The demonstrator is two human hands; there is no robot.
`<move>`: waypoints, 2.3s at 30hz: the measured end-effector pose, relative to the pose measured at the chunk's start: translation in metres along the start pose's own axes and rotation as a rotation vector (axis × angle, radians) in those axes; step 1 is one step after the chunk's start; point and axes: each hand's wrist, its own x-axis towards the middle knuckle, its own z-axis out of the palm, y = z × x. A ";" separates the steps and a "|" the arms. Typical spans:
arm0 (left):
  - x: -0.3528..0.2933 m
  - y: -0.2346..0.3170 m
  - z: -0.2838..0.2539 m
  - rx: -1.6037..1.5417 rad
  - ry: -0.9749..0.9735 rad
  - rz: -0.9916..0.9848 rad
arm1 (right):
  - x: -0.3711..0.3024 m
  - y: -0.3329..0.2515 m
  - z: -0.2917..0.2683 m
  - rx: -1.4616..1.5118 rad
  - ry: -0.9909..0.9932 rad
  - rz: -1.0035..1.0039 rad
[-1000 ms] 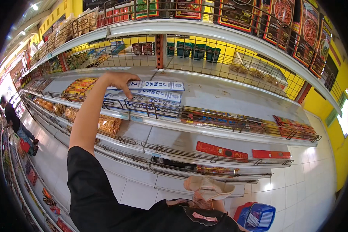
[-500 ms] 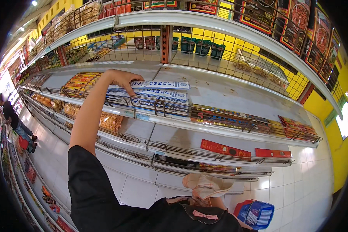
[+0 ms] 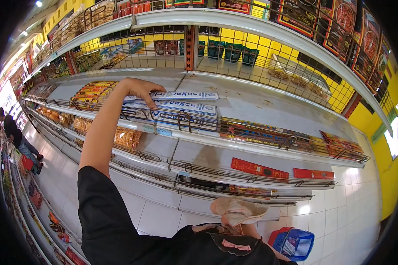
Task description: The person wipes boxes of herbal incense sticks with a cloth and places them onto a store shelf. They repeatedly retrieve boxes from a blue basket on the floor, wipe them, and arrange them on the shelf.
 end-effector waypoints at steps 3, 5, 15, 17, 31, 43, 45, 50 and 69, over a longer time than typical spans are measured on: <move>-0.001 0.004 0.000 -0.041 -0.020 -0.006 | -0.001 0.002 0.001 -0.001 -0.007 0.001; -0.001 0.007 0.000 -0.049 -0.030 -0.013 | 0.000 0.002 0.001 -0.001 -0.017 -0.003; 0.001 0.005 -0.001 -0.043 -0.046 -0.037 | -0.005 0.015 0.005 0.017 -0.089 0.003; 0.003 0.013 -0.001 -0.043 -0.065 -0.047 | -0.006 0.013 0.007 0.014 -0.057 -0.014; 0.002 0.006 0.000 -0.004 -0.010 -0.015 | -0.011 0.006 0.013 -0.250 0.027 -0.096; 0.006 -0.009 0.001 0.000 0.012 0.097 | -0.011 0.002 0.013 -0.275 0.099 -0.119; 0.006 -0.004 0.002 -0.018 0.011 0.110 | -0.012 -0.002 0.014 -0.258 0.092 -0.092; 0.005 -0.007 0.004 -0.066 0.022 0.116 | -0.012 -0.033 0.009 -0.515 -0.010 -0.196; 0.006 -0.009 0.008 -0.158 0.113 0.088 | -0.009 -0.002 0.028 -0.416 0.004 -0.162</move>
